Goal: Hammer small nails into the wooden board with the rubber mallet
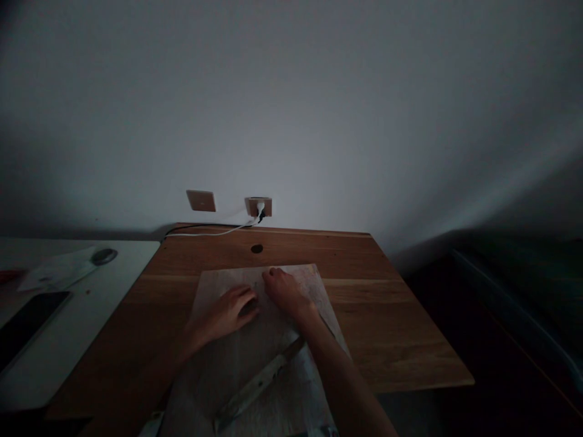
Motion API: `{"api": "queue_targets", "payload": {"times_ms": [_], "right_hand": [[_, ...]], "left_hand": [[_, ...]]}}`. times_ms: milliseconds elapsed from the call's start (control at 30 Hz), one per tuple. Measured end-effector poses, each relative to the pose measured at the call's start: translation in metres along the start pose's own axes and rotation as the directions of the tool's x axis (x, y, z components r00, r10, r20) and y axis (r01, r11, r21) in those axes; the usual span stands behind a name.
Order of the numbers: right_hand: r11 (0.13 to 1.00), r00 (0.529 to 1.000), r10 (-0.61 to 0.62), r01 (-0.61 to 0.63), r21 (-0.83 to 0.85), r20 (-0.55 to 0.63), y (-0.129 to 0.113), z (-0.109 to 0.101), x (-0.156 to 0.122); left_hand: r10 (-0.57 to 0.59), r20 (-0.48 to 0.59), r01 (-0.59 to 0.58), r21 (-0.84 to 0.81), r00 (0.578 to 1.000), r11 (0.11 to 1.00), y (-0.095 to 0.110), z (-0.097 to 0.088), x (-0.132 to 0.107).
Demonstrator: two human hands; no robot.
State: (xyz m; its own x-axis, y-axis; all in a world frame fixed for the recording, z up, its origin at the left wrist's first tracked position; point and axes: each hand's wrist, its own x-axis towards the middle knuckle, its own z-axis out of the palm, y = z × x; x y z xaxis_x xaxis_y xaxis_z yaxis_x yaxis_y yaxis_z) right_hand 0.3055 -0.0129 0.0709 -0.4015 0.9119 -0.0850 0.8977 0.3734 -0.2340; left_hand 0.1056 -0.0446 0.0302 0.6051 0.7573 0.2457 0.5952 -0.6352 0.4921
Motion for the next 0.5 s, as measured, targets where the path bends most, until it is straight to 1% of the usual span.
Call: {"api": "queue_targets", "payload": {"times_ms": [100,200,233,300,400,500], "right_hand": [[0.995,0.996,-0.074,0.077,0.065,-0.056,0.002,-0.007,-0.009],[0.981,0.987,-0.124,0.138,0.139,-0.102,0.009,-0.012,-0.027],[0.975,0.985,-0.133,0.15,0.163,-0.113,0.011,-0.012,-0.035],[0.966,0.981,-0.132,0.159,0.203,-0.14,0.016,-0.011,-0.049],[0.959,0.976,-0.089,0.138,0.249,-0.197,0.023,-0.006,-0.068],[0.954,0.961,-0.027,0.107,0.281,-0.277,0.029,-0.002,-0.082]], "left_hand": [[-0.014,-0.093,0.013,-0.015,0.996,1.0,-0.004,0.003,0.005],[-0.075,-0.165,0.067,-0.056,0.983,0.996,-0.012,0.009,0.018],[-0.089,-0.165,0.078,-0.074,0.982,0.994,-0.014,0.011,0.022],[-0.089,-0.129,0.078,-0.088,0.988,0.993,-0.019,0.014,0.03],[-0.066,-0.078,0.062,-0.048,0.995,0.997,-0.024,0.015,0.038],[-0.052,-0.077,0.053,0.015,0.996,0.998,-0.026,0.013,0.043]]}}
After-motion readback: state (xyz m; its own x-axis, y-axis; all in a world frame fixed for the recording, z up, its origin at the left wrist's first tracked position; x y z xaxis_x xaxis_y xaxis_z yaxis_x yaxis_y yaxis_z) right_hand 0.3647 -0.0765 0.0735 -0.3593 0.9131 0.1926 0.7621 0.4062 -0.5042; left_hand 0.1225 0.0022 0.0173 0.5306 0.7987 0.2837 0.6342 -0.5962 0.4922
